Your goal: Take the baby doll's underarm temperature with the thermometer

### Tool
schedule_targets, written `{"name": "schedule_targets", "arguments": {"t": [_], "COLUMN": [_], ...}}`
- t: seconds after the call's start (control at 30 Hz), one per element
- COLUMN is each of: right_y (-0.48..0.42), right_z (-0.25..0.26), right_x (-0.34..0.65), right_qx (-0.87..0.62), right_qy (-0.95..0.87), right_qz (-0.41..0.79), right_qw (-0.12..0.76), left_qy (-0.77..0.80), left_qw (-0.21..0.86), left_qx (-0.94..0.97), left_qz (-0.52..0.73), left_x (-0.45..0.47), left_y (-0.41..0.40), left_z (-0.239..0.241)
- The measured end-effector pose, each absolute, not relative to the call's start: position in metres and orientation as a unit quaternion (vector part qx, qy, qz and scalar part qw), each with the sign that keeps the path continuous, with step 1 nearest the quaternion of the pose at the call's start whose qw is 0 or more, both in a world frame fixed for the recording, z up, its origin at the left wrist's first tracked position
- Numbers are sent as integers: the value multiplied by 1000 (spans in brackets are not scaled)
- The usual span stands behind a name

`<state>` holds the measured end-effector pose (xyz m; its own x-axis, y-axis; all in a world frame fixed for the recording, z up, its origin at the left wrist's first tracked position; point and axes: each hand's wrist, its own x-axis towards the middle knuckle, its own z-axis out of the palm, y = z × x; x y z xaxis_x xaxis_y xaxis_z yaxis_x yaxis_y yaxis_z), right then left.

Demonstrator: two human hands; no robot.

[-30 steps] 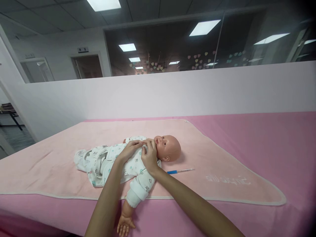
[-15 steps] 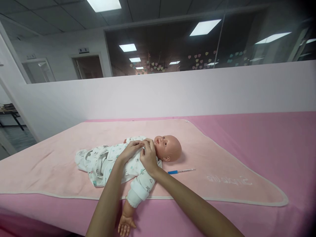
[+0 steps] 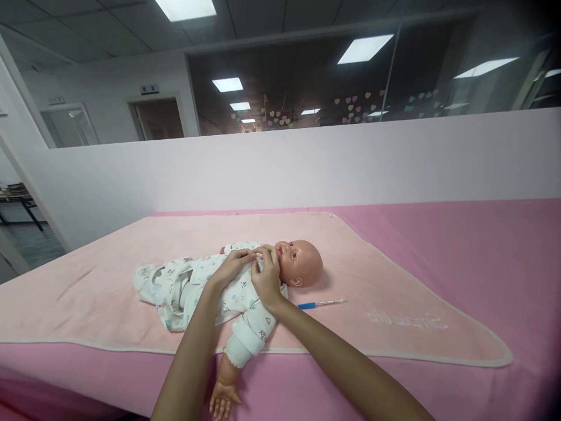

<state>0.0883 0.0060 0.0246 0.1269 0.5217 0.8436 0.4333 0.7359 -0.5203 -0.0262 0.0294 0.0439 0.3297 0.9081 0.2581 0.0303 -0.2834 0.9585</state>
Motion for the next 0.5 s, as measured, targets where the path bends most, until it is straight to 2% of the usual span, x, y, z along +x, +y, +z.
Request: {"name": "schedule_targets", "arguments": {"t": [0.2,0.37,0.5], "right_y": [6,8,8], "right_z": [24,22,22], "right_x": [89,90,91], "right_qx": [-366,-369,-378], "right_qy": [-660,-651,-666], "right_qz": [60,64,27], "right_qw": [654,660,643], "left_qy": [357,361,329], "left_qw": [446,302,241], "left_qx": [666,596,634], "left_qz": [478,650,657], "left_x": [-23,-17,-26], "left_y": [31,2,-48], "left_z": [45,85,108]}}
